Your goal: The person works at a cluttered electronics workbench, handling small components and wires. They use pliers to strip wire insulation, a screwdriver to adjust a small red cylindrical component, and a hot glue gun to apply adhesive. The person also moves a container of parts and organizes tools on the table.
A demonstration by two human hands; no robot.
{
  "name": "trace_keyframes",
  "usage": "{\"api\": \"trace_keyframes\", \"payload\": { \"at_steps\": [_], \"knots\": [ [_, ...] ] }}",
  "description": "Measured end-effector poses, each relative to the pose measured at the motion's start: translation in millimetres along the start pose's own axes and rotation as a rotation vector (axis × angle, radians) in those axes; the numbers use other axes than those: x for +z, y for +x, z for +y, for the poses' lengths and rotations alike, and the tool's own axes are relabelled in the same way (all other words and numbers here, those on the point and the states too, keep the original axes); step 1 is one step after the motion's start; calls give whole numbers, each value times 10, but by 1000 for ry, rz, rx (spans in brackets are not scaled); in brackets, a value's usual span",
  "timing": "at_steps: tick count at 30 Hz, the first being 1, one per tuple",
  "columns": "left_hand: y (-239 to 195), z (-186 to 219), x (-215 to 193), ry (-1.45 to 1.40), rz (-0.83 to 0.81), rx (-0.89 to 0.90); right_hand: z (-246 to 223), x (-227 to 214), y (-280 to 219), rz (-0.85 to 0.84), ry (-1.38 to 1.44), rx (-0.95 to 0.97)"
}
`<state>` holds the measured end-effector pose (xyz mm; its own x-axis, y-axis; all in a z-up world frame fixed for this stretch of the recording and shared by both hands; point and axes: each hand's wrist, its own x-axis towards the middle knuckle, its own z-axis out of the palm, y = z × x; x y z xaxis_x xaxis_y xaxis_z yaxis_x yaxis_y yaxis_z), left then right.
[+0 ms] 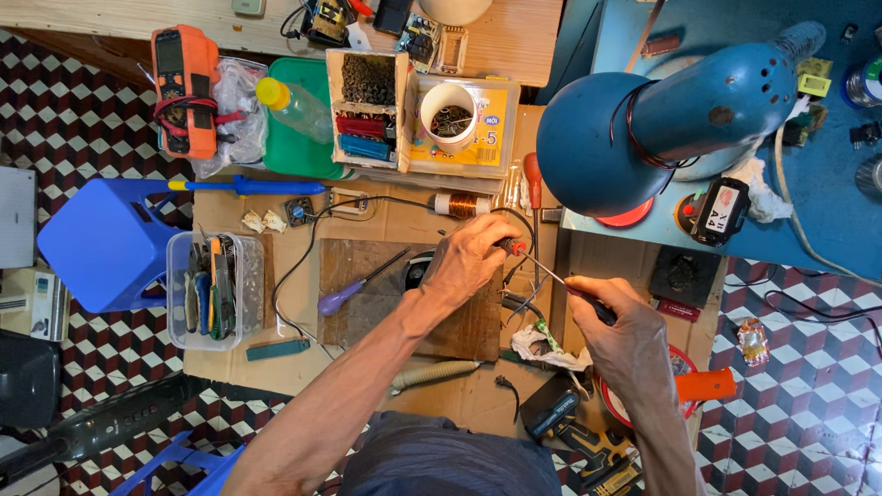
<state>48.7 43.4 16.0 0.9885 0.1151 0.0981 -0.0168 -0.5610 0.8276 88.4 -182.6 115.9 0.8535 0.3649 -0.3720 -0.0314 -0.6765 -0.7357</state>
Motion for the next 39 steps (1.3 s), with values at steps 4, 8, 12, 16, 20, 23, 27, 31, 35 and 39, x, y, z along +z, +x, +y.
{"api": "trace_keyframes", "payload": {
  "at_steps": [4,8,12,16,20,23,27,31,35,39],
  "knots": [
    [3,44,-104,16,-64,-20,146,-21,25,-25,45,17],
    [-1,103,-143,89,-110,-26,353,-37,33,-79,86,41],
    [-15,125,-163,152,-97,55,521,-35,83,-128,281,123],
    [-26,121,-158,179,-104,71,622,2,50,-114,252,152],
    [-4,139,-172,147,-128,50,653,30,3,-83,171,57],
    [7,166,-201,128,-130,53,667,50,-16,-63,186,51],
    [25,188,-257,-67,-169,-112,690,63,-27,-75,360,227],
    [-61,154,-305,-122,-150,-300,677,100,-106,-168,628,330],
    [-210,84,-252,-191,-159,-335,597,219,-209,-151,810,434],
    [-281,61,-124,-519,-180,-410,449,441,-176,-120,886,398]
  ]
}}
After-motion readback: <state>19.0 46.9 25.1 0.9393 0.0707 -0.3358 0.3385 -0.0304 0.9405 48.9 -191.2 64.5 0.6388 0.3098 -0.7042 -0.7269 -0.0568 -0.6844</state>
